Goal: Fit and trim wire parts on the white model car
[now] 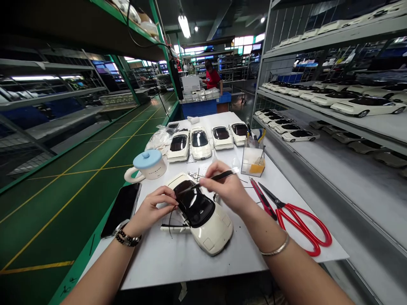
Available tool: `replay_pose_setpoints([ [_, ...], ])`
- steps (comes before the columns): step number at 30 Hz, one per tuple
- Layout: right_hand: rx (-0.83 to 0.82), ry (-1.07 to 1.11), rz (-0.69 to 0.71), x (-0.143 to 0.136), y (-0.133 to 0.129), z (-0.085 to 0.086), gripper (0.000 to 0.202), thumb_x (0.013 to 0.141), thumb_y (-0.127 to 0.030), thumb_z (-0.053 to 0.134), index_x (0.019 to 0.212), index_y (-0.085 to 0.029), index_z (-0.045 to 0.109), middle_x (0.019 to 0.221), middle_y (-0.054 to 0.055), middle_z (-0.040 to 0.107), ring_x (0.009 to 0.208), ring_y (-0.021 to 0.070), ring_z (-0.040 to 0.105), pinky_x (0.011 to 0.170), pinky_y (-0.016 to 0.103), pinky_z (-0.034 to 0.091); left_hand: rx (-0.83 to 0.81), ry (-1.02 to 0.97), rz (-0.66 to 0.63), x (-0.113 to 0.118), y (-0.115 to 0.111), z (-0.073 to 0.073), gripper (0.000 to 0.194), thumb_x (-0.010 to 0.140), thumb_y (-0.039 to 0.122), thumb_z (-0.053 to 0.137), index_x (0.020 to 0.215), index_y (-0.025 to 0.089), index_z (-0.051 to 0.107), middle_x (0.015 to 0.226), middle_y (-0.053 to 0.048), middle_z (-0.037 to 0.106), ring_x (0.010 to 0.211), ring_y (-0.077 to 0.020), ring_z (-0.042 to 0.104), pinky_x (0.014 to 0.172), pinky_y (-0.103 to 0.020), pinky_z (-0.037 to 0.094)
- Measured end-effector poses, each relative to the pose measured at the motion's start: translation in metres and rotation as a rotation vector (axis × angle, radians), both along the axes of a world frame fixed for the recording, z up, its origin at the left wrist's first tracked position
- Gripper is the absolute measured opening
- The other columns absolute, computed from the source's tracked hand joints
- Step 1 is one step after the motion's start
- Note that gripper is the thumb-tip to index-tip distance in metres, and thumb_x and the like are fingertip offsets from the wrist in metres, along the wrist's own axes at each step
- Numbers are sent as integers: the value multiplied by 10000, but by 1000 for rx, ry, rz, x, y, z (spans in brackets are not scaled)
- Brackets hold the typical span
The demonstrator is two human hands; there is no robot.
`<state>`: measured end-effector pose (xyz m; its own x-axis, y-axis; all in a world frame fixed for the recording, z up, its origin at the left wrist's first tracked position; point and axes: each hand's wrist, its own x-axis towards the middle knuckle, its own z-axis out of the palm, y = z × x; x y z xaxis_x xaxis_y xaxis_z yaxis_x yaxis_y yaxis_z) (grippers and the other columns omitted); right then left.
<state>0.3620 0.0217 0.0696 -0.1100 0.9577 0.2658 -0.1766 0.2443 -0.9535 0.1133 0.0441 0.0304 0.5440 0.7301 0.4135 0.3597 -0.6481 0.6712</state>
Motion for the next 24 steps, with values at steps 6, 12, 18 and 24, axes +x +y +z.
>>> replay_pose_setpoints([
  [6, -38, -460, -340, 17, 48, -23, 274, 723, -399, 692, 723, -200, 503, 620, -34, 515, 586, 125, 489, 558, 262, 366, -58, -80, -34, -5, -7, 5, 97, 809, 148, 636, 799, 210, 711, 832, -41, 608, 772, -146, 616, 687, -276, 539],
  [12, -32, -656, -268, -9, 80, -32, 215, 728, -335, 644, 668, -206, 484, 597, -32, 520, 569, 130, 473, 550, 262, 355, -53, -144, -39, -3, -15, 13, 178, 791, 57, 622, 831, 215, 692, 809, -29, 609, 776, -141, 595, 687, -274, 506],
  [18, -39, -756, -232, -32, 114, -21, 208, 702, -286, 621, 624, -212, 444, 566, -38, 524, 547, 129, 460, 528, 251, 330, -71, -170, -52, -4, -19, 20, 254, 772, -12, 590, 868, 212, 662, 814, -26, 604, 805, -147, 568, 702, -291, 488],
  [24, -45, -847, -231, -47, 135, -27, 193, 685, -216, 594, 618, -214, 412, 560, -34, 523, 555, 134, 456, 516, 246, 306, -76, -175, -34, -5, -21, 21, 247, 772, -10, 597, 861, 212, 659, 811, -22, 606, 801, -141, 563, 698, -288, 483],
])
